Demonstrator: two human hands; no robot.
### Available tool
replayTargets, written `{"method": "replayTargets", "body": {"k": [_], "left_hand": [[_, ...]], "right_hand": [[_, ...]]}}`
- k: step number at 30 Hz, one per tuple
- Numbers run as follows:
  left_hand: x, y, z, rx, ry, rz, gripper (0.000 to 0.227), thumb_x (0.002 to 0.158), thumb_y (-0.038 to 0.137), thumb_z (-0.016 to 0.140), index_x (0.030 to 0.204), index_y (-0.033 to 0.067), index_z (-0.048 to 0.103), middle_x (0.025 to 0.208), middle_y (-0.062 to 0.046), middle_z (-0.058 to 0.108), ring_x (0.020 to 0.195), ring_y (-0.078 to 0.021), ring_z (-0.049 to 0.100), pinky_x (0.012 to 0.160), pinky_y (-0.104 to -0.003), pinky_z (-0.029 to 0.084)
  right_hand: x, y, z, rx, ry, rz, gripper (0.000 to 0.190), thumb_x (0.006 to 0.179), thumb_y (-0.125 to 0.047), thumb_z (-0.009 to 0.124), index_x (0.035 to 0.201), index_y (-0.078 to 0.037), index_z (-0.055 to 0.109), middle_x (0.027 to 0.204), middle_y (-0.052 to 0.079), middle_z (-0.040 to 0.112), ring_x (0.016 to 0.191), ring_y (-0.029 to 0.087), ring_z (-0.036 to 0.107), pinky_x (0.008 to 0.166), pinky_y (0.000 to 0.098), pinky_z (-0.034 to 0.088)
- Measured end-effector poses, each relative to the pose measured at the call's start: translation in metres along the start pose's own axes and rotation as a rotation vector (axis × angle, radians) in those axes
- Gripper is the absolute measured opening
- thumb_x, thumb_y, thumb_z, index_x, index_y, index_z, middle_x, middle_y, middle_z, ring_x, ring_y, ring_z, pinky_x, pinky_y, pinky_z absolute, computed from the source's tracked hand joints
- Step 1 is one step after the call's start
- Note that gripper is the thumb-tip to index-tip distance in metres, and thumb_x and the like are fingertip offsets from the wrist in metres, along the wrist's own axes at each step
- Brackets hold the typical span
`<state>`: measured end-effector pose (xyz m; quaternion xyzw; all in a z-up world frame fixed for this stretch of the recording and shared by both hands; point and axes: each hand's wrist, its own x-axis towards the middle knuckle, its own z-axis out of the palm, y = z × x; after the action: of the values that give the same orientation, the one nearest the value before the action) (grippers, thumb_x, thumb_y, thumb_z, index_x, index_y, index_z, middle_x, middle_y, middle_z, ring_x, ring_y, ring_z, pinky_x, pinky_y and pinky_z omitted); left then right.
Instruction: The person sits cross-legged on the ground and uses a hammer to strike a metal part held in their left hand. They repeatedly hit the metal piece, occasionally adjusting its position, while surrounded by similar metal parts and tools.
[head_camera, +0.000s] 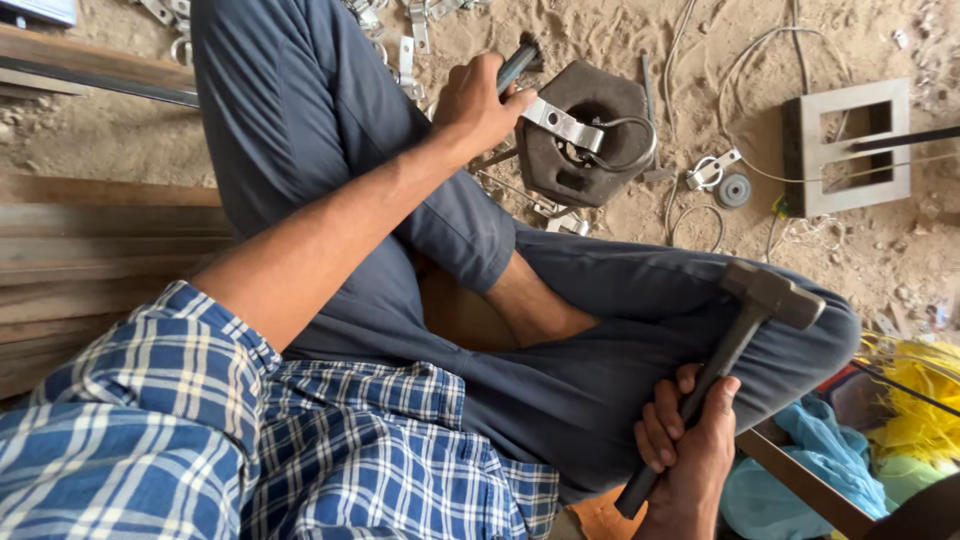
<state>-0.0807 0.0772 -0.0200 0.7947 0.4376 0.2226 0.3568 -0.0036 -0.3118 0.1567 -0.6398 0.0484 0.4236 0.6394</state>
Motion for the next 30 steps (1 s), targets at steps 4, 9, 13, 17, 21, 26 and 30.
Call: {"method": "replayTargets", "body": {"k": [4,9,13,17,21,26,30], "left_hand": [[0.004,0.0,-0.012,-0.112,-0.237,-0.347,0.042,0.088,0.035,0.084,0.1,0.0032,0.059,0.075,-0.005,0.063,0.057,-0.0133,0.061,0.045,-0.029,0.049],[0.006,0.003,-0.018,-0.29,-0.334,-0.505,0.047,0.08,0.032,0.091,0.097,0.0038,0.058,0.074,-0.003,0.06,0.058,-0.0138,0.058,0.049,-0.032,0.051],[0.004,0.007,-0.014,-0.205,-0.353,-0.471,0.041,0.081,0.036,0.088,0.09,0.008,0.06,0.071,-0.001,0.065,0.06,-0.0108,0.063,0.053,-0.029,0.052],[0.001,0.008,-0.015,-0.17,-0.348,-0.463,0.039,0.084,0.038,0.086,0.088,0.0079,0.061,0.071,0.0,0.062,0.061,-0.0102,0.061,0.054,-0.029,0.052],[0.001,0.006,-0.015,-0.146,-0.271,-0.362,0.05,0.082,0.048,0.089,0.091,0.0079,0.06,0.072,0.002,0.059,0.06,-0.0065,0.059,0.053,-0.026,0.052],[0.005,0.01,-0.016,-0.419,-0.16,-0.412,0.036,0.1,0.048,0.058,0.102,0.0126,0.055,0.072,0.001,0.055,0.054,-0.0095,0.051,0.043,-0.03,0.045],[0.001,0.013,-0.022,-0.598,-0.134,-0.075,0.028,0.114,0.039,0.043,0.114,0.0149,0.057,0.082,-0.004,0.047,0.061,-0.0106,0.046,0.046,-0.029,0.039]], "right_hand": [[0.0,0.001,0.001,0.001,0.019,0.0,0.048,0.112,-0.053,0.029,0.099,-0.01,0.045,0.057,-0.004,0.031,0.036,0.004,0.026,0.029,0.0201,0.025],[-0.003,0.0,0.005,-0.027,0.039,-0.01,0.048,0.112,-0.053,0.03,0.099,-0.01,0.045,0.057,-0.004,0.031,0.036,0.004,0.026,0.029,0.02,0.024],[-0.003,-0.002,0.007,-0.032,0.043,-0.019,0.048,0.113,-0.053,0.03,0.099,-0.01,0.045,0.056,-0.004,0.031,0.036,0.004,0.025,0.029,0.0201,0.024],[-0.003,-0.002,0.006,-0.022,0.029,-0.022,0.048,0.113,-0.053,0.03,0.099,-0.009,0.045,0.056,-0.004,0.031,0.036,0.004,0.025,0.029,0.0196,0.024],[-0.003,-0.002,0.007,-0.023,0.042,-0.017,0.048,0.112,-0.053,0.03,0.099,-0.009,0.045,0.056,-0.004,0.031,0.036,0.004,0.025,0.029,0.0191,0.023],[-0.004,-0.001,0.009,-0.055,0.055,-0.033,0.05,0.112,-0.054,0.03,0.098,-0.009,0.045,0.055,-0.005,0.029,0.036,0.003,0.025,0.029,0.0188,0.024],[-0.004,0.0,0.005,-0.025,0.042,-0.021,0.049,0.112,-0.054,0.03,0.098,-0.01,0.045,0.055,-0.005,0.029,0.036,0.003,0.025,0.028,0.0184,0.024]]}}
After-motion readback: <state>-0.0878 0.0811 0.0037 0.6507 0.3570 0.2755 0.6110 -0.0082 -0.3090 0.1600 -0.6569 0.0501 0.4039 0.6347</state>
